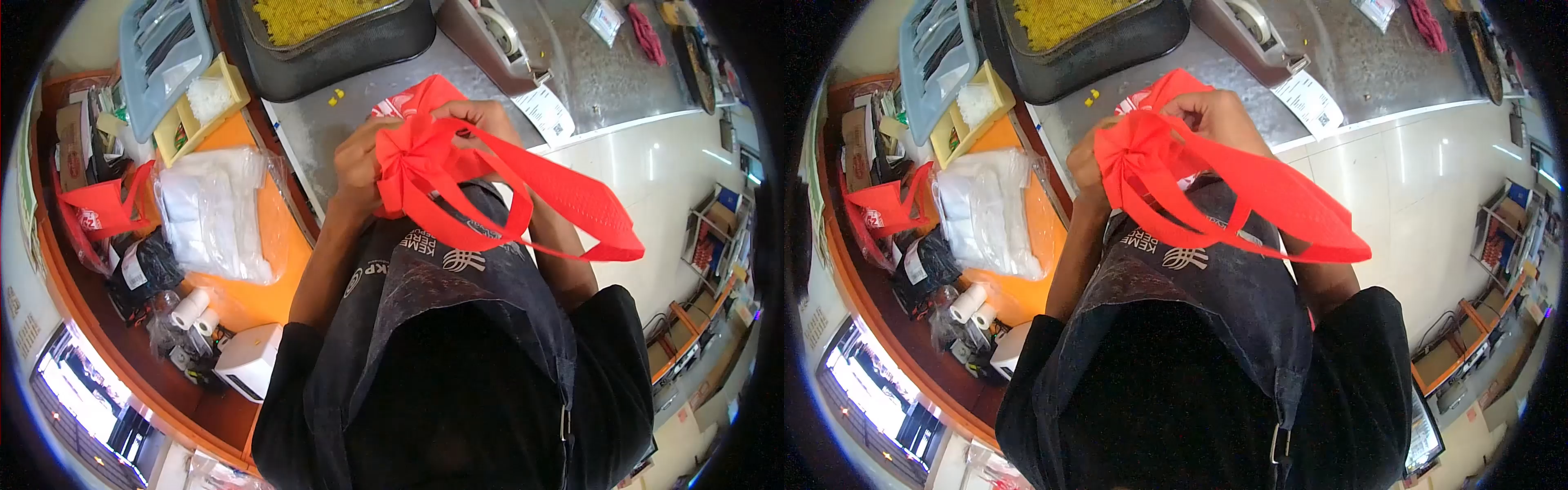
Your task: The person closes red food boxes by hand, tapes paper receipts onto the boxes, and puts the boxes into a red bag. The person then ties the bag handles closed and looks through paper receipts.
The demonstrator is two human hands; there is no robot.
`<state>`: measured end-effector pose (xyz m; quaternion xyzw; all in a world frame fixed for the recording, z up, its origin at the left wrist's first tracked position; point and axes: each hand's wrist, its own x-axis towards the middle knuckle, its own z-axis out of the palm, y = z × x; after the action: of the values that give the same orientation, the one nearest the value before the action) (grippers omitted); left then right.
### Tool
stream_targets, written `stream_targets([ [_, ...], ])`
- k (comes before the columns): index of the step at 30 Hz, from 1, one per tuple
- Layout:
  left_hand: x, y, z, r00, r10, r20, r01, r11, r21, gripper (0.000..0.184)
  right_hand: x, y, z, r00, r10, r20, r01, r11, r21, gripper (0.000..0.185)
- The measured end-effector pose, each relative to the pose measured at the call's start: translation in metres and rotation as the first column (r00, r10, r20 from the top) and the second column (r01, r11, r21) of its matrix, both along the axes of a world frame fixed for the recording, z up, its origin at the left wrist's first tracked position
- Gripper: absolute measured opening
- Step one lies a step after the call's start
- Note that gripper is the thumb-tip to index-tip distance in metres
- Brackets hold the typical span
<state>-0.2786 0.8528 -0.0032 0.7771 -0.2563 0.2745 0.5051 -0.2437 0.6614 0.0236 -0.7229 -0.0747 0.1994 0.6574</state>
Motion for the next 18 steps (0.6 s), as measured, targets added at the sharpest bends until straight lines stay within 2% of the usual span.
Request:
stream_targets([
  [1, 0.001, 0.0, 0.001, 1.0, -0.019, 0.009, 0.019, 1.0, 0.006, 0.036, 0.0, 0.0, 0.001, 0.999, -0.009, -0.049, 0.013, 0.997, 0.08, 0.014],
  [2, 0.001, -0.001, 0.006, 0.999, 0.007, -0.048, -0.005, 1.0, 0.029, 0.037, 0.0, -0.001, 0.008, 0.98, 0.009, -0.2, -0.045, 0.983, -0.178, 0.021],
  [4, -0.005, -0.003, 0.02, 0.983, 0.064, -0.172, -0.05, 0.995, 0.084, 0.038, -0.013, -0.004, -0.018, 0.998, -0.045, -0.037, 0.036, 0.979, -0.201, 0.018],
  [5, -0.005, -0.002, 0.02, 0.98, 0.11, -0.165, -0.096, 0.991, 0.092, 0.038, -0.017, -0.004, -0.027, 0.996, -0.072, 0.049, 0.081, 0.976, -0.204, 0.017],
  [6, -0.007, -0.001, 0.015, 0.974, 0.155, -0.163, -0.14, 0.985, 0.099, 0.038, -0.021, 0.006, -0.002, 0.969, -0.148, -0.196, 0.108, 0.974, -0.201, 0.014],
  [7, -0.012, -0.001, 0.012, 0.966, 0.197, -0.166, -0.181, 0.978, 0.106, 0.038, -0.029, 0.009, -0.007, 0.98, -0.182, -0.081, 0.161, 0.964, -0.213, 0.012],
  [8, -0.016, -0.001, 0.01, 0.945, 0.21, -0.253, -0.195, 0.977, 0.083, 0.036, -0.037, 0.011, -0.022, 0.976, -0.214, 0.039, 0.218, 0.951, -0.218, 0.01],
  [10, -0.028, 0.0, 0.007, 0.891, 0.187, -0.414, -0.202, 0.979, 0.008, 0.032, -0.037, 0.025, 0.006, 0.939, -0.331, -0.093, 0.325, 0.943, -0.067, 0.006],
  [13, -0.038, 0.01, 0.005, 0.826, 0.007, -0.564, -0.16, 0.962, -0.223, 0.028, -0.038, 0.021, 0.007, 0.94, -0.333, 0.077, 0.338, 0.94, -0.056, 0.009],
  [14, -0.036, 0.008, 0.007, 0.77, 0.046, -0.636, -0.233, 0.949, -0.213, 0.028, -0.039, 0.022, 0.001, 0.938, -0.347, 0.011, 0.347, 0.938, 0.024, 0.007],
  [16, -0.017, -0.001, 0.021, 0.636, 0.117, -0.763, -0.372, 0.913, -0.169, 0.027, -0.042, 0.015, 0.01, 0.937, -0.136, 0.321, 0.168, 0.983, -0.073, 0.008],
  [17, -0.01, -0.004, 0.023, 0.649, 0.064, -0.758, -0.36, 0.904, -0.231, 0.027, -0.042, 0.01, 0.013, 0.886, -0.011, 0.464, 0.087, 0.986, -0.142, 0.01],
  [18, -0.006, -0.007, 0.025, 0.659, 0.011, -0.752, -0.349, 0.891, -0.292, 0.028, -0.047, 0.006, 0.009, 0.862, 0.093, 0.498, 0.022, 0.975, -0.219, 0.013],
])
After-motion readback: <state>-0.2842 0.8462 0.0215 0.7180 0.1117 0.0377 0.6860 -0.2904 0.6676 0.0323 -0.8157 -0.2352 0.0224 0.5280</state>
